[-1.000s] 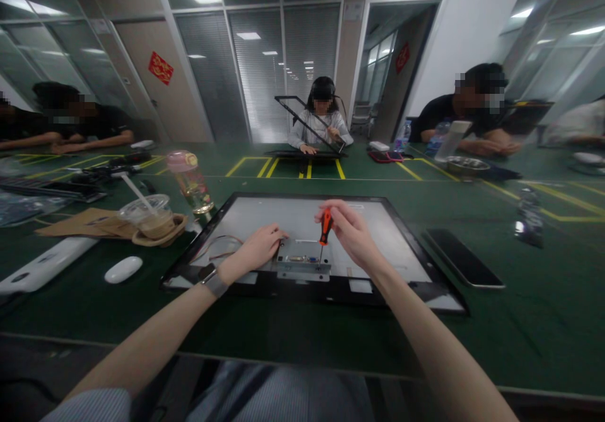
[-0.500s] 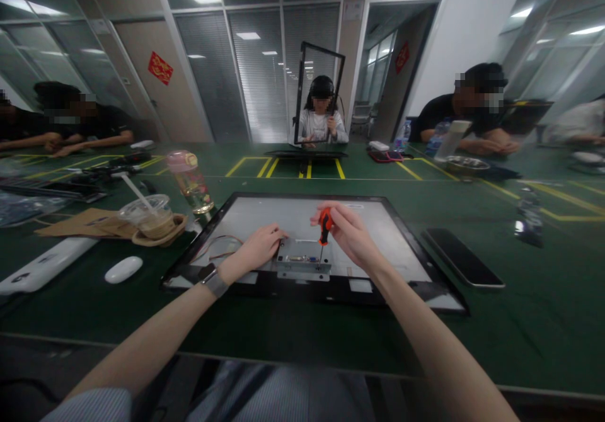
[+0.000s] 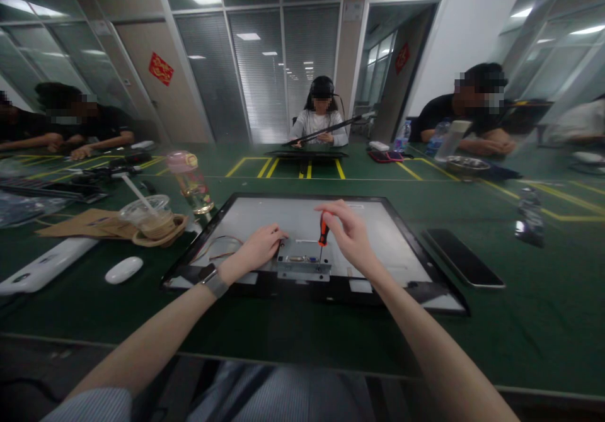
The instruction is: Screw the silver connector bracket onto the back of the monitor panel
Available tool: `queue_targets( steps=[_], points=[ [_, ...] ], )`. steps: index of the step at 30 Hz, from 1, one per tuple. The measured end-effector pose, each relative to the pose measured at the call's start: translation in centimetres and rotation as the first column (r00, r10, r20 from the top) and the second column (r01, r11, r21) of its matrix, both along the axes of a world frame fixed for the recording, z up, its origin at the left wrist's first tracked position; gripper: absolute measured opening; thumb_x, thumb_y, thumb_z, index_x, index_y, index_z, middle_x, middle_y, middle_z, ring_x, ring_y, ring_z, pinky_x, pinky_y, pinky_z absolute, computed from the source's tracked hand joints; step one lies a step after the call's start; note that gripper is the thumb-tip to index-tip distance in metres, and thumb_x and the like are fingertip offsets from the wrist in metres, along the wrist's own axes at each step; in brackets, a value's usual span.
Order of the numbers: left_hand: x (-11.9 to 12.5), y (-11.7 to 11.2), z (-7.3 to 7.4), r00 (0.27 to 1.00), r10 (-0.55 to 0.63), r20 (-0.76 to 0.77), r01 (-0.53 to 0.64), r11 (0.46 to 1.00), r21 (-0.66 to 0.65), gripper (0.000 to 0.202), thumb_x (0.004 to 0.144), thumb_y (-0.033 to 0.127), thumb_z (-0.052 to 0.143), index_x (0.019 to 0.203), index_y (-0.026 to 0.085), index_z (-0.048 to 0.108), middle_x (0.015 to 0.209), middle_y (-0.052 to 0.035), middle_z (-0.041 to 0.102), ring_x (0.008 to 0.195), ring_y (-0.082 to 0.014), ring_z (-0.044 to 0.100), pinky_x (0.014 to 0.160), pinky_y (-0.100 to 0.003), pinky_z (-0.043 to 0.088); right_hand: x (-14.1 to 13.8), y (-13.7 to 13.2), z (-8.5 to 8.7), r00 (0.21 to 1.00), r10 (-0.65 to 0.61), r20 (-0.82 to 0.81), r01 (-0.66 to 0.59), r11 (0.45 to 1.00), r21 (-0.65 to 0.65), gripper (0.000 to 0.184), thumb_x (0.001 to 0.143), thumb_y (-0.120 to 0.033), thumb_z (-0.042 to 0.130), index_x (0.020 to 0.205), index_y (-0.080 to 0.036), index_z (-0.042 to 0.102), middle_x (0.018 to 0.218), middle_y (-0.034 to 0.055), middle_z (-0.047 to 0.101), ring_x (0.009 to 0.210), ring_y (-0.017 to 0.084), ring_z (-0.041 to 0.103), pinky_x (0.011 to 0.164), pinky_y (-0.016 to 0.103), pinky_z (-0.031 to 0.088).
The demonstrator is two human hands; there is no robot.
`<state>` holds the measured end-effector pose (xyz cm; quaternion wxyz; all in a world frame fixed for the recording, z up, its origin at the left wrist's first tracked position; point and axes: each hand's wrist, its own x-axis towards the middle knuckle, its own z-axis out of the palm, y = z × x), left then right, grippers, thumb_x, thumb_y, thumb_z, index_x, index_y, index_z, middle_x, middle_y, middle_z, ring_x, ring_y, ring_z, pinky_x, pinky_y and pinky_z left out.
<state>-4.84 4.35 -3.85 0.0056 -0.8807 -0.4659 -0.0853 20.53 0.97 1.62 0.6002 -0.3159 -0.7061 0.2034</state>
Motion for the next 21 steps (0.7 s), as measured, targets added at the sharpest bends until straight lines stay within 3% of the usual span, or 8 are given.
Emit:
queue_targets(
  steps=[3,5,9,12,16,18,21],
  points=[
    [0.0,-0.1,0.2,1.0,0.003,-0.005,-0.003,1.0,-0.001,0.034,0.1,0.013,0.04,0.122,0.018,0.066,0.116,-0.0098,0.063,0.104,-0.0225,0.062,0.096,-0.037,0.05,0.0,-0.3,0.1,1.0,0.03,0.004,-0.03,0.999,-0.037,0.026,0.099,-0.03,0.052,0.11,-0.028,0.076,0.1,0.0048,0.075,0.096,0.023,0.069,0.088,0.044,0.053],
    [0.0,-0.2,0.3,1.0,-0.002,0.0,0.002,1.0,-0.002,0.034,0.1,0.013,0.04,0.122,0.018,0.066,0.116,-0.0099,0.063,0.104,-0.0225,0.062,0.095,-0.037,0.05,0.1,-0.2,0.1,1.0,0.021,-0.013,-0.022,0.997,-0.073,0.024,0.096,-0.032,0.058,0.112,-0.029,0.076,0.096,0.0041,0.075,0.092,0.023,0.069,0.085,0.044,0.053],
    [0.1,-0.3,0.3,1.0,-0.006,0.006,0.006,1.0,-0.005,0.035,0.1,0.013,0.04,0.122,0.017,0.066,0.114,-0.0102,0.063,0.103,-0.0232,0.063,0.094,-0.037,0.05,0.3,0.4,-0.1,0.996,-0.066,-0.06,0.063,0.997,-0.039,0.011,0.083,-0.028,0.076,0.093,-0.031,0.079,0.085,0.0026,0.069,0.081,0.022,0.063,0.078,0.043,0.052],
    [0.0,-0.2,0.2,1.0,-0.009,0.006,0.009,1.0,-0.003,0.035,0.1,0.013,0.04,0.123,0.017,0.066,0.114,-0.0103,0.063,0.103,-0.023,0.063,0.094,-0.037,0.05,0.4,0.7,-0.3,0.993,-0.059,-0.104,0.055,0.998,-0.039,0.004,0.079,-0.028,0.08,0.081,-0.03,0.077,0.083,0.0025,0.064,0.079,0.021,0.06,0.076,0.042,0.051],
    [0.0,-0.1,0.1,1.0,-0.011,0.008,0.011,1.0,-0.001,0.035,0.1,0.013,0.04,0.123,0.018,0.065,0.115,-0.0102,0.062,0.104,-0.0228,0.063,0.094,-0.036,0.05,0.5,0.9,-0.6,0.986,0.049,-0.161,-0.078,0.981,-0.175,0.01,0.088,-0.036,0.072,0.092,-0.03,0.078,0.089,0.0033,0.068,0.085,0.021,0.063,0.083,0.043,0.051],
    [0.0,-0.1,0.1,1.0,-0.005,-0.007,0.005,1.0,-0.004,0.035,0.1,0.012,0.04,0.123,0.018,0.066,0.115,-0.0103,0.062,0.103,-0.023,0.063,0.094,-0.037,0.05,0.4,0.8,-0.6,0.964,0.137,-0.23,-0.196,0.946,-0.258,0.02,0.091,-0.041,0.069,0.106,-0.031,0.077,0.092,0.003,0.071,0.087,0.021,0.065,0.087,0.043,0.051],
    [0.0,-0.1,0.1,1.0,0.002,-0.019,-0.002,1.0,-0.01,0.035,0.099,0.012,0.041,0.123,0.018,0.065,0.117,-0.0106,0.062,0.104,-0.0235,0.063,0.094,-0.037,0.05,0.1,0.6,-0.3,0.904,0.241,-0.354,-0.356,0.882,-0.309,0.021,0.091,-0.047,0.068,0.103,-0.031,0.076,0.091,0.0022,0.072,0.089,0.022,0.067,0.089,0.042,0.052]
  ],
)
